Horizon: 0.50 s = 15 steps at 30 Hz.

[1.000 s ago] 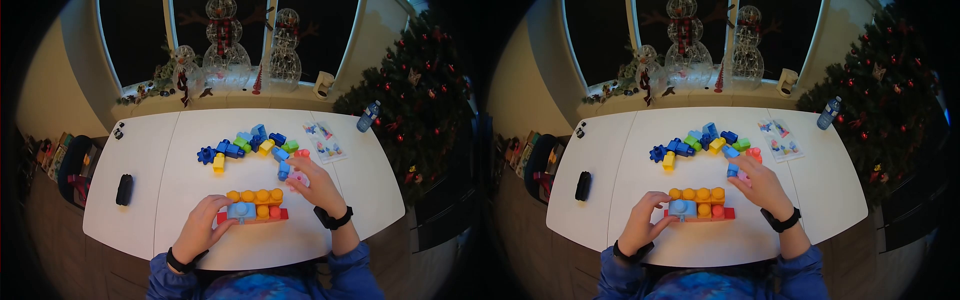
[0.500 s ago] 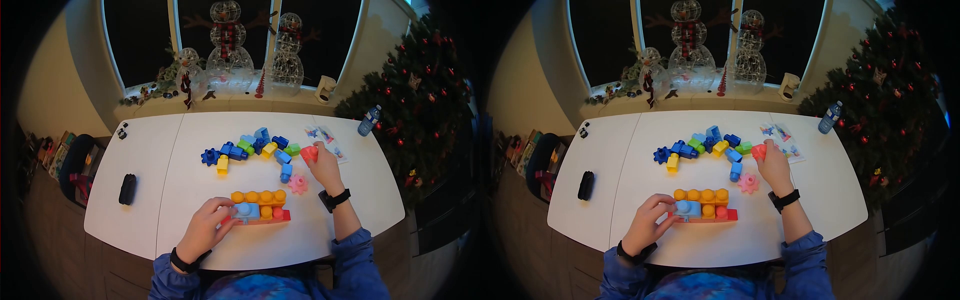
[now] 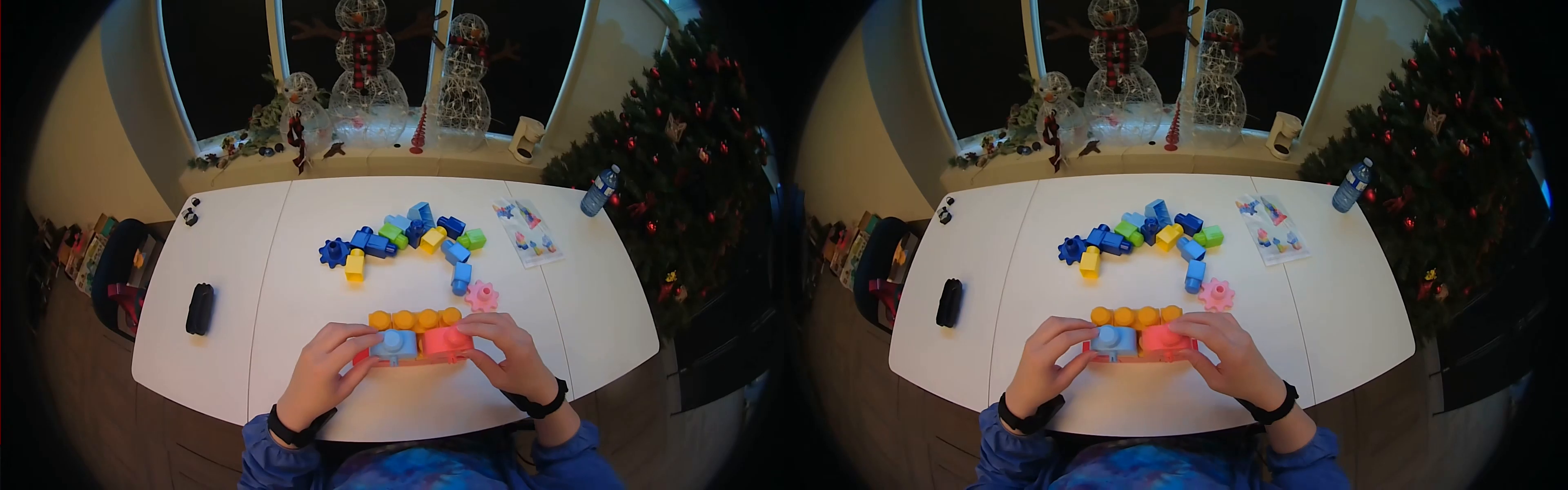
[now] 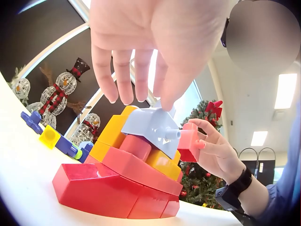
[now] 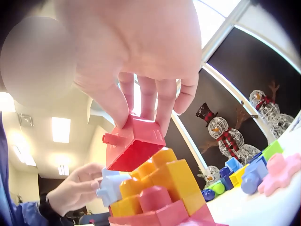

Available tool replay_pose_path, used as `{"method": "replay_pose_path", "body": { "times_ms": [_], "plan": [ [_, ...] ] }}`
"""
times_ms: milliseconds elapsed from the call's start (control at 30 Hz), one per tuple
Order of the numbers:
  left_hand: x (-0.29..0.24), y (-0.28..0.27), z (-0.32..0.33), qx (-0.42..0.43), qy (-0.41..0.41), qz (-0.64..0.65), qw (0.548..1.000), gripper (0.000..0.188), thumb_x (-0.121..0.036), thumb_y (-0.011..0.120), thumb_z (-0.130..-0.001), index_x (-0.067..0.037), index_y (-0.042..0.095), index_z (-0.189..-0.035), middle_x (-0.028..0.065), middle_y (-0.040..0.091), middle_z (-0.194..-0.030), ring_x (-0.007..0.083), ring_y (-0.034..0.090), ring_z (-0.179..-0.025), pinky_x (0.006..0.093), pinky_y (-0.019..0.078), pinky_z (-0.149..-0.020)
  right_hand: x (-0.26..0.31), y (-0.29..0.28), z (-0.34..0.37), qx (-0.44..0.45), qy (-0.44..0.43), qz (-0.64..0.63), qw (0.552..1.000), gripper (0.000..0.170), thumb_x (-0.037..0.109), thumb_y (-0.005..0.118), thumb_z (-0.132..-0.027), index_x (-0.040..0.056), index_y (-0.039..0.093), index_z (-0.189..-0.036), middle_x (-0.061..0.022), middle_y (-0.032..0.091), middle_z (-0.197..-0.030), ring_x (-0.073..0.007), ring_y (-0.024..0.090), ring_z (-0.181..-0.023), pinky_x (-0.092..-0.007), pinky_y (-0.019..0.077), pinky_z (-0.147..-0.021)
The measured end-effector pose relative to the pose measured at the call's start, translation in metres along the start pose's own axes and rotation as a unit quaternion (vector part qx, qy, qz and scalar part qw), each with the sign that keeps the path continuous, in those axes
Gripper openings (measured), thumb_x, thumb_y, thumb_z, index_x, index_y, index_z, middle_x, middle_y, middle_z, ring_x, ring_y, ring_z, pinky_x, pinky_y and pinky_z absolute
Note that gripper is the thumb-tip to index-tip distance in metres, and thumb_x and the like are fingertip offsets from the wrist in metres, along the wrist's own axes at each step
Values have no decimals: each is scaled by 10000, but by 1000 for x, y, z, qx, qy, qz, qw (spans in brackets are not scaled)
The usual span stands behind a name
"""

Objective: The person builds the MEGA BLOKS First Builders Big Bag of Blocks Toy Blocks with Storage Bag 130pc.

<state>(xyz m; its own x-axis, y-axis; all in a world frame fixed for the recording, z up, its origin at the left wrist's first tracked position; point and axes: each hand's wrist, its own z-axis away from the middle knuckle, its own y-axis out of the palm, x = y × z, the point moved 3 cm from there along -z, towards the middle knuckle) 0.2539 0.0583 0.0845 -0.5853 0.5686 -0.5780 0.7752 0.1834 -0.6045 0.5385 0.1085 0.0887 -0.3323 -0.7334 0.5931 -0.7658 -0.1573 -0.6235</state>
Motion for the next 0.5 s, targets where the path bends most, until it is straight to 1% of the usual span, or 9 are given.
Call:
{"method": "replay_pose_path", "body": {
  "times_ms": [33,133,233,333,433,500],
  "plan": [
    [1,1,0,6,-1,3,1000,395,-49,849,-815,-52,738,-1194,103,722,-1173,307,681,-1046,390,581,-875,-3,5,1,-2,-5,-7,1000,444,-12,791,-849,90,713,-1275,-106,707,-1264,-314,657,-1150,-426,507,-1011],
    [0,2,0,8,-13,8,1000,393,-32,843,-814,-56,751,-1195,106,731,-1152,306,681,-1033,387,582,-871,-3,13,2,-10,-28,35,999,411,4,797,-848,90,726,-1243,-104,698,-1244,-308,652,-1145,-435,496,-1001],
    [4,2,0,5,1,17,1000,402,-12,833,-815,-61,752,-1206,107,729,-1146,305,682,-1025,388,584,-861,-3,11,-2,-11,-39,71,997,389,32,814,-845,96,735,-1220,-98,681,-1231,-300,648,-1137,-442,490,-989],
    [7,4,1,1,4,22,1000,414,10,822,-816,-65,753,-1217,109,728,-1133,302,683,-1025,386,586,-850,-3,12,-7,-5,-45,57,997,389,59,831,-843,100,735,-1218,-101,666,-1228,-300,644,-1139,-437,484,-991],
    [8,4,2,1,1,31,1000,422,23,816,-812,-66,755,-1219,110,727,-1123,304,684,-1024,382,586,-843,-1,12,-12,-11,-48,46,998,372,74,841,-852,96,736,-1208,-118,662,-1258,-316,641,-1179,-439,491,-1011],
    [10,4,3,8,-4,34,999,413,19,819,-822,-67,753,-1221,106,727,-1123,297,686,-1025,372,584,-838,-8,16,-12,-4,-40,3,999,342,69,840,-859,81,728,-1182,-135,663,-1273,-340,639,-1217,-447,508,-1019]
  ]
}}
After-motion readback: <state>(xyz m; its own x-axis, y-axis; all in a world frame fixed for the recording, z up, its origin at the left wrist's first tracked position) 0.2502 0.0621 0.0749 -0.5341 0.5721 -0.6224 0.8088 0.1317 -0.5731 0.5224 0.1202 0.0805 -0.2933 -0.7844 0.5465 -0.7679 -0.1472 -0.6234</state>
